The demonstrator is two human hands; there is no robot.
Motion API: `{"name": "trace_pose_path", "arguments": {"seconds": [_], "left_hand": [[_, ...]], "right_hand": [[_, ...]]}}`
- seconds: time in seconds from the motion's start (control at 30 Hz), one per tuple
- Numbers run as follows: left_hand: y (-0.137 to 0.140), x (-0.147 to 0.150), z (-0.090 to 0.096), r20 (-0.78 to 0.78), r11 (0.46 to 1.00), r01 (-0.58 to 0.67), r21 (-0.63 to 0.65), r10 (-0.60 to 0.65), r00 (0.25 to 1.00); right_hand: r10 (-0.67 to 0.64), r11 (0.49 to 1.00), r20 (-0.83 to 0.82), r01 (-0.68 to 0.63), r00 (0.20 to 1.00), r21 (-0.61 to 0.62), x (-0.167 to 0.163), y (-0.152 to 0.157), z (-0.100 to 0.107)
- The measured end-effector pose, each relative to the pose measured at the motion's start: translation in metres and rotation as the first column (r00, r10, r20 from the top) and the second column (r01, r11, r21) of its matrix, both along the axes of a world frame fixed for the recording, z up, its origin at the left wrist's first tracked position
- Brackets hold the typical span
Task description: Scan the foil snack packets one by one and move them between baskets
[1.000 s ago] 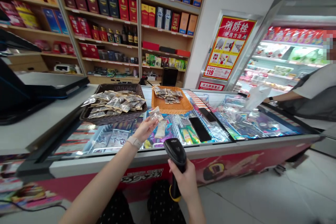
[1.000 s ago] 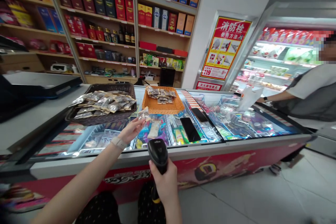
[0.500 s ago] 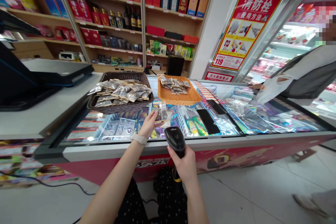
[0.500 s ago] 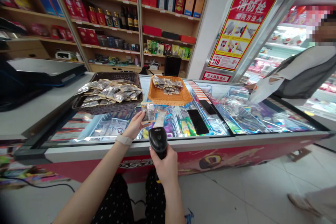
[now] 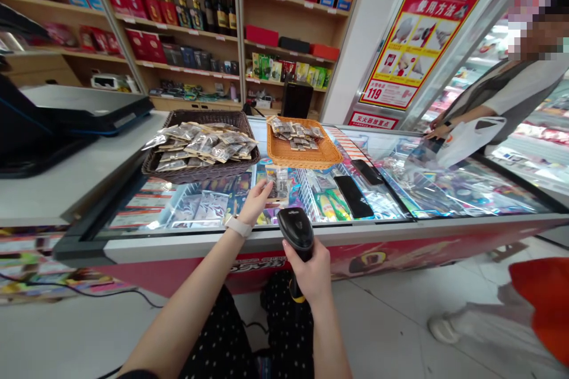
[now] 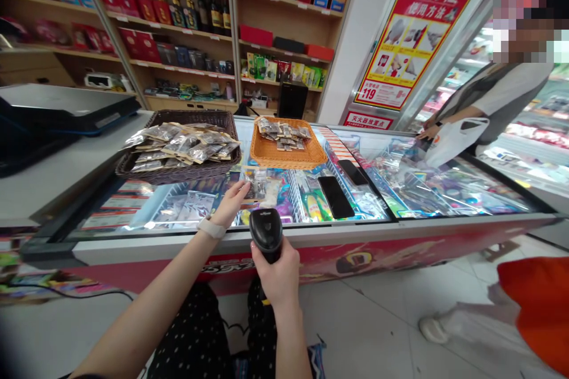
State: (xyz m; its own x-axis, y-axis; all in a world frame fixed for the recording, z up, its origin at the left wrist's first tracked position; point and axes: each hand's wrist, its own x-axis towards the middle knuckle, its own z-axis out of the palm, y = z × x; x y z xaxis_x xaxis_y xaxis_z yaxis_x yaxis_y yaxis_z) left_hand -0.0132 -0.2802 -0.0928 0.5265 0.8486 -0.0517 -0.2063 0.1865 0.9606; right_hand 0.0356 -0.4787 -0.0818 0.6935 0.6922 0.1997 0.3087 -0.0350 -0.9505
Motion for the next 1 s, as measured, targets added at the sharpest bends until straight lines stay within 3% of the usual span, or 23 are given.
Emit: {"name": "trace_pose_path", "arguments": {"seconds": [0.33, 0.67, 0.77, 0.87, 1.0], "left_hand": [[0.0, 0.0, 0.001, 0.025, 0.998, -0.029, -0.06, 0.031, 0.999], [0.002, 0.0, 0.0, 0.051, 0.999, -0.001, -0.04, 0.003, 0.999], [-0.004, 0.001, 0.002, 0.046, 0.999, -0.047, 0.013, 0.046, 0.998], [-0.008, -0.002, 0.016, 0.043, 0.979, -0.132, 0.153, 0.126, 0.991], [0.027, -0.017, 0.063, 0.047, 0.905, -0.207, 0.371, 0.205, 0.978]], "right_hand": [[-0.018, 0.999, 0.037, 0.019, 0.999, -0.036, 0.001, -0.004, 0.002], [-0.021, 0.999, 0.047, 0.022, 0.999, -0.029, 0.003, -0.005, 0.002], [-0.021, 1.0, 0.026, 0.022, 0.999, -0.014, 0.003, -0.004, 0.001], [-0.026, 1.0, -0.006, 0.027, 1.0, 0.017, 0.005, -0.002, 0.0], [-0.022, 0.999, -0.041, 0.023, 0.999, 0.031, 0.008, 0.002, -0.002]]}}
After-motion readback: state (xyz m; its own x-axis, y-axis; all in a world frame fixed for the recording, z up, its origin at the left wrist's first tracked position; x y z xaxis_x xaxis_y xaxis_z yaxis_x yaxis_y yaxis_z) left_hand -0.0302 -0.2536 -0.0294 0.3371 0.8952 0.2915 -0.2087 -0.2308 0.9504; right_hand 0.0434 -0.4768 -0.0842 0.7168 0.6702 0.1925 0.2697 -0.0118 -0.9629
